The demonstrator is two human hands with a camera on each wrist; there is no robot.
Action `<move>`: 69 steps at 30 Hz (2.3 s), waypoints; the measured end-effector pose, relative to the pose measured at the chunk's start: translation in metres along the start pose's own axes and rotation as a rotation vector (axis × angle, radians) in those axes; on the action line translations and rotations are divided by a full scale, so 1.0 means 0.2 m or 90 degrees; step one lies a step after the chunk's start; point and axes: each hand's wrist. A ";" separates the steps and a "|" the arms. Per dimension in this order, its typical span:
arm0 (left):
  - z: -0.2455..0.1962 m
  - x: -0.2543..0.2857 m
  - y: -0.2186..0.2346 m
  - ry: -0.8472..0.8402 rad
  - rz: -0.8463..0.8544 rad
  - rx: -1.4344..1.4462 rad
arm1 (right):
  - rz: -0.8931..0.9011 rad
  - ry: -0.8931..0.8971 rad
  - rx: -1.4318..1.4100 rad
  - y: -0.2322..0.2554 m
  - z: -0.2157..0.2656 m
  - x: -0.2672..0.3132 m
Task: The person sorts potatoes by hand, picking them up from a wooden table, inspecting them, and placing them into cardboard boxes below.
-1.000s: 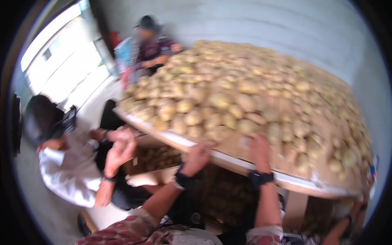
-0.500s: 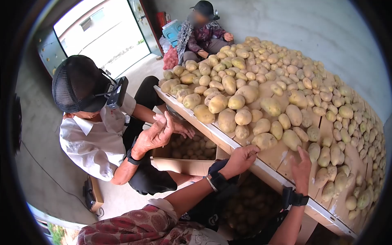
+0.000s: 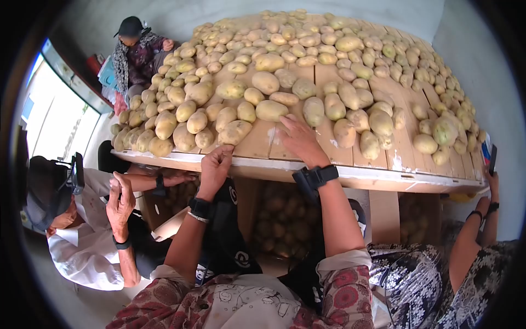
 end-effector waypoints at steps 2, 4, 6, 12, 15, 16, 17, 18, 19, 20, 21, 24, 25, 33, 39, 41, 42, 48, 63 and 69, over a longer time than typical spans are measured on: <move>0.04 -0.01 -0.01 -0.007 -0.006 0.007 | 0.036 0.021 -0.013 -0.01 -0.08 0.00; 0.05 -0.02 -0.02 -0.031 -0.018 0.000 | 0.008 0.004 0.022 -0.02 -0.10 -0.03; 0.06 -0.01 -0.01 -0.103 -0.050 -0.026 | -0.065 0.004 -0.032 -0.02 -0.09 -0.01; 0.08 -0.03 0.03 -0.033 -0.058 0.098 | -0.054 -0.035 -0.472 0.15 -0.03 0.11; 0.10 -0.04 0.04 -0.066 -0.105 0.123 | -0.024 -0.078 -0.513 0.16 0.01 0.18; 0.11 -0.04 0.06 -0.053 -0.093 0.137 | -0.017 -0.085 -0.514 0.15 0.02 0.21; 0.11 -0.05 0.07 -0.045 -0.081 0.151 | 0.007 -0.102 -0.529 0.15 0.03 0.22; 0.12 -0.05 0.08 -0.055 -0.095 0.148 | 0.030 -0.119 -0.544 0.14 0.04 0.23; 0.13 -0.06 0.09 -0.050 -0.095 0.150 | 0.034 -0.122 -0.541 0.13 0.04 0.24; 0.12 -0.06 0.10 -0.039 -0.101 0.146 | 0.072 -0.137 -0.570 0.11 0.03 0.27; 0.12 -0.04 0.11 -0.025 -0.106 0.142 | 0.113 -0.154 -0.600 0.09 0.03 0.30; 0.17 -0.06 0.11 -0.027 -0.101 0.216 | 0.137 -0.155 -0.569 0.05 0.08 0.37; 0.21 -0.07 0.12 -0.048 -0.109 0.231 | 0.158 -0.239 -0.631 0.03 0.12 0.41; 0.19 -0.05 0.17 -0.047 -0.139 0.206 | 0.420 -0.409 -0.443 -0.24 0.10 0.53; 0.18 -0.03 0.20 -0.034 -0.129 0.268 | 0.447 -0.117 -0.106 -0.74 -0.29 0.78; 0.17 -0.04 0.21 -0.020 -0.121 0.264 | 0.333 0.182 0.122 -1.00 -0.64 0.95; 0.18 -0.04 0.21 -0.025 -0.130 0.277 | 0.342 0.086 0.207 -1.12 -0.84 1.05; 0.21 -0.03 0.24 -0.060 -0.181 0.242 | 0.416 -0.263 0.394 -1.01 -0.87 1.15; 0.33 -0.09 0.18 -0.100 -0.095 0.283 | 0.498 -0.424 0.253 -0.82 -0.54 1.17; 0.35 -0.10 0.17 -0.085 -0.074 0.291 | 0.512 -0.422 0.182 -0.75 -0.43 1.12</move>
Point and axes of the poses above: each hand's wrist, its own x-axis away from the middle knuckle, its own y-axis out of the back of the hand, z = x × y, and after that the axes turned 5 degrees about -z, right-handed
